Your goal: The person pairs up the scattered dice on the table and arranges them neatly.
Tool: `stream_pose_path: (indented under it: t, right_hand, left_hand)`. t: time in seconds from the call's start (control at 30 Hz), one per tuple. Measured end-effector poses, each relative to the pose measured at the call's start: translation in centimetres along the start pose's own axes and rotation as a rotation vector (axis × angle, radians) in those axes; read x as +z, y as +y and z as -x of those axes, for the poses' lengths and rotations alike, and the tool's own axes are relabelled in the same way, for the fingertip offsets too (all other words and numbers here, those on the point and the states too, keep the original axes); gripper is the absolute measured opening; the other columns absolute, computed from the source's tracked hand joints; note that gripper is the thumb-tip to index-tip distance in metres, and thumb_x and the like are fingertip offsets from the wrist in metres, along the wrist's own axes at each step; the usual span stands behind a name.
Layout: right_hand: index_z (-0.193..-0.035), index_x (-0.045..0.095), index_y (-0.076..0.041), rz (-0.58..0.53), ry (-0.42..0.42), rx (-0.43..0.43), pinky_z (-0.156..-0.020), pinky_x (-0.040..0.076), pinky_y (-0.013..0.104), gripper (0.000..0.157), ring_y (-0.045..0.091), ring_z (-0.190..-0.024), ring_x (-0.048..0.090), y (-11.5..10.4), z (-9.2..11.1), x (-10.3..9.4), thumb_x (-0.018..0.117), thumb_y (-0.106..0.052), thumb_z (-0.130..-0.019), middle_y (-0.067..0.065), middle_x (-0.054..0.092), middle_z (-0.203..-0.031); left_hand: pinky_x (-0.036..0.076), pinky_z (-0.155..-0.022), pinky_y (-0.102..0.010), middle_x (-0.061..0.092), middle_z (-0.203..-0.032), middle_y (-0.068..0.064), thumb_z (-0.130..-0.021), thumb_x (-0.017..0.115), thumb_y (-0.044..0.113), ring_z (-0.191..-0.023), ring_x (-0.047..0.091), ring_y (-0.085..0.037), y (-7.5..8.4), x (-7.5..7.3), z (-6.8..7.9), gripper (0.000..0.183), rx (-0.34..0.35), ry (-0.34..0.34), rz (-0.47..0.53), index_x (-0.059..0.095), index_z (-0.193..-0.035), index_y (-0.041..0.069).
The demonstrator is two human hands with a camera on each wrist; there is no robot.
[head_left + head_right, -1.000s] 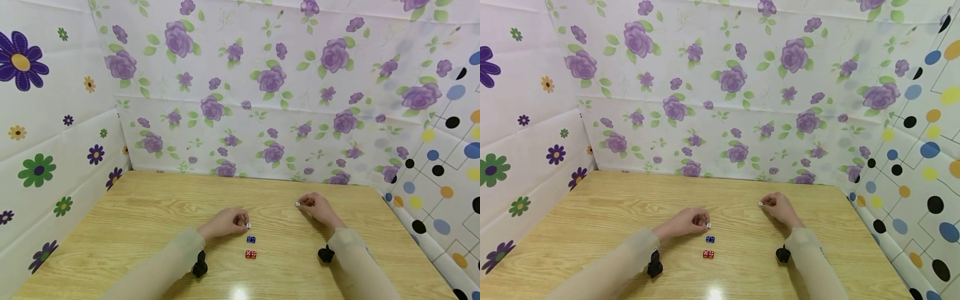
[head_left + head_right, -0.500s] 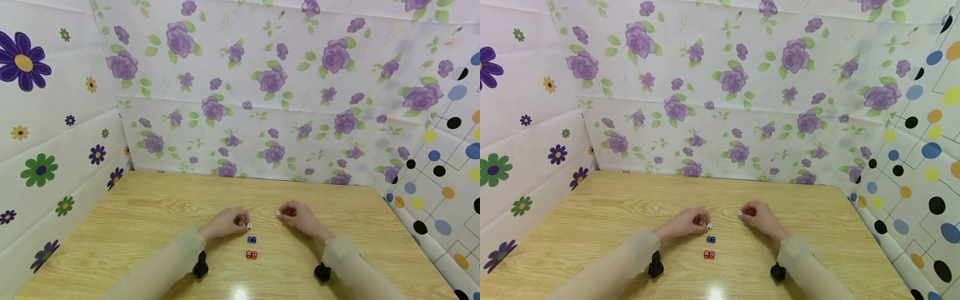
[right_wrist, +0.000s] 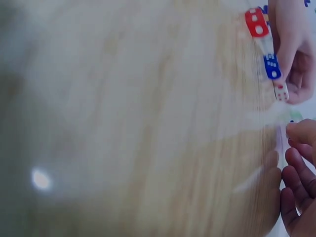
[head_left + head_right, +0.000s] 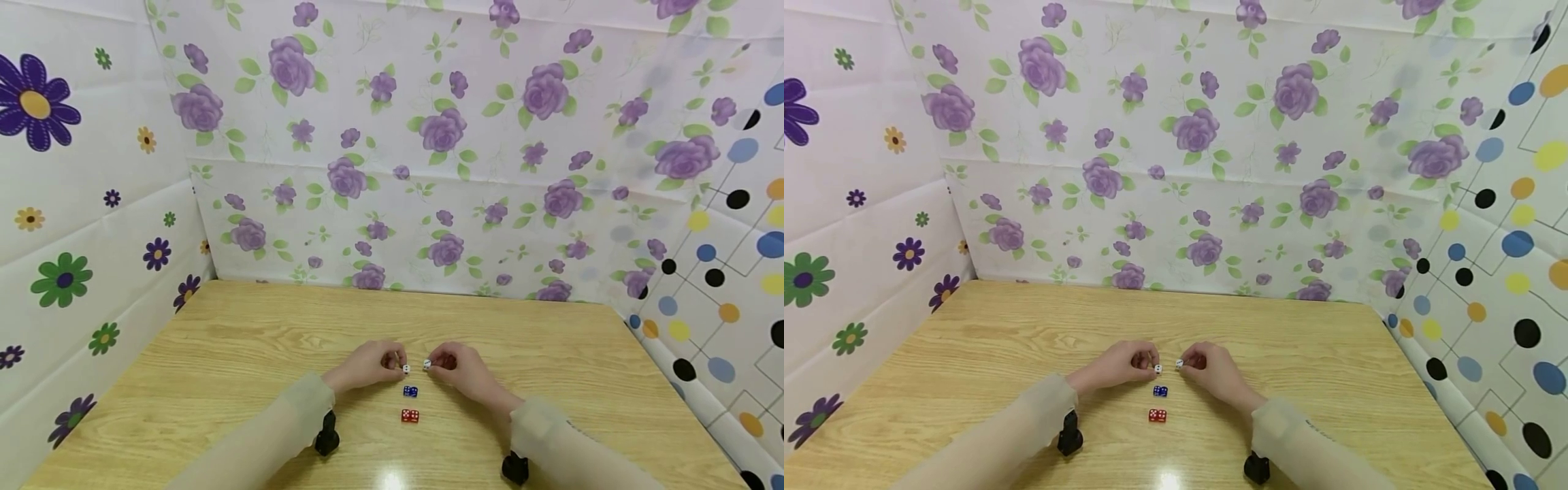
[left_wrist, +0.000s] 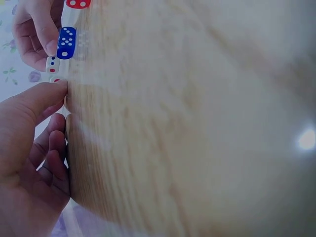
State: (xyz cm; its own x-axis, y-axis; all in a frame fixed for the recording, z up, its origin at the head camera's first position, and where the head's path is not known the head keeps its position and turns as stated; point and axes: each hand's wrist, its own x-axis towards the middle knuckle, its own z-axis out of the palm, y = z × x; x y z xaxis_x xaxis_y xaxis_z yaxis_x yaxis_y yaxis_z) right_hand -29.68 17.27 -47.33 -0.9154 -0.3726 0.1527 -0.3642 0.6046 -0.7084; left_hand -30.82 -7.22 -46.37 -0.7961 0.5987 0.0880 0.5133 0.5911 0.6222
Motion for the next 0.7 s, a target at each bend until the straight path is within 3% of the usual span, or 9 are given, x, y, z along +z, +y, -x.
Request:
stream_pose_path:
  t: [0.7]
  right_hand:
    - [-0.097,0.072,-0.019,0.060,-0.025,-0.005,-0.068,0.046,0.020,0.009,0.008,-0.078,0.056,-2.0,0.2,1.3,0.074,-0.016,-0.088,-0.005,0.065,-0.090]
  left_hand:
    - [0.041,-0.065,-0.023,0.057,-0.074,0.006,-0.091,0.072,0.024,-0.064,0.048,-0.004,0.1,-0.1,0.1,0.010,0.004,0.003,-0.017,0.066,-0.097,0.019]
